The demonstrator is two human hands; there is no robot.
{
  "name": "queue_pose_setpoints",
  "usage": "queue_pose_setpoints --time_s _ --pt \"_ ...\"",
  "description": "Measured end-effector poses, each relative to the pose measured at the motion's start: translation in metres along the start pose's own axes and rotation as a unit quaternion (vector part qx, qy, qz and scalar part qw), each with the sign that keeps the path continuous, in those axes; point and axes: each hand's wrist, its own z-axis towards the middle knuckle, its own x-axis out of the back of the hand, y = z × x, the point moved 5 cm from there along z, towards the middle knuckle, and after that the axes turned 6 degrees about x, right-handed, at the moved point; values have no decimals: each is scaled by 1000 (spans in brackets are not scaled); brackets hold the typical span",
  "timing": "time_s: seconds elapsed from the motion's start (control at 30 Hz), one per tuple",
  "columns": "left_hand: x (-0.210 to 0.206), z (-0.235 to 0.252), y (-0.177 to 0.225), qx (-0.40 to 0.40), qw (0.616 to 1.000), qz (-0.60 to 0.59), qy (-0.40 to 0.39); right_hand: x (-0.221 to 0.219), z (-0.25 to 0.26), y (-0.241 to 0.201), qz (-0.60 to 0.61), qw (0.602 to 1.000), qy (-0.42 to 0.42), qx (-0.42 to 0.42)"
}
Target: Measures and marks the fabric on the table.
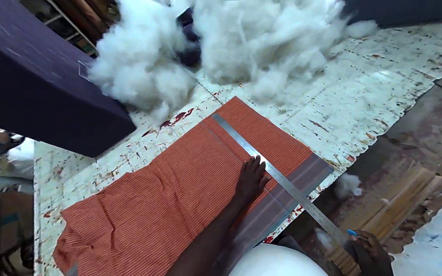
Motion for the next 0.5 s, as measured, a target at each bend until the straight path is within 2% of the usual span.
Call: queue_pose_setpoints --time_s 0.2,0.5 --pt "3 2 0 2 1000 -1 -21 -4 3 -6 -45 999 9 5" --pt "-1 3 -2 1 1000 -9 -9 -3 5 2 -65 998 16 -1"
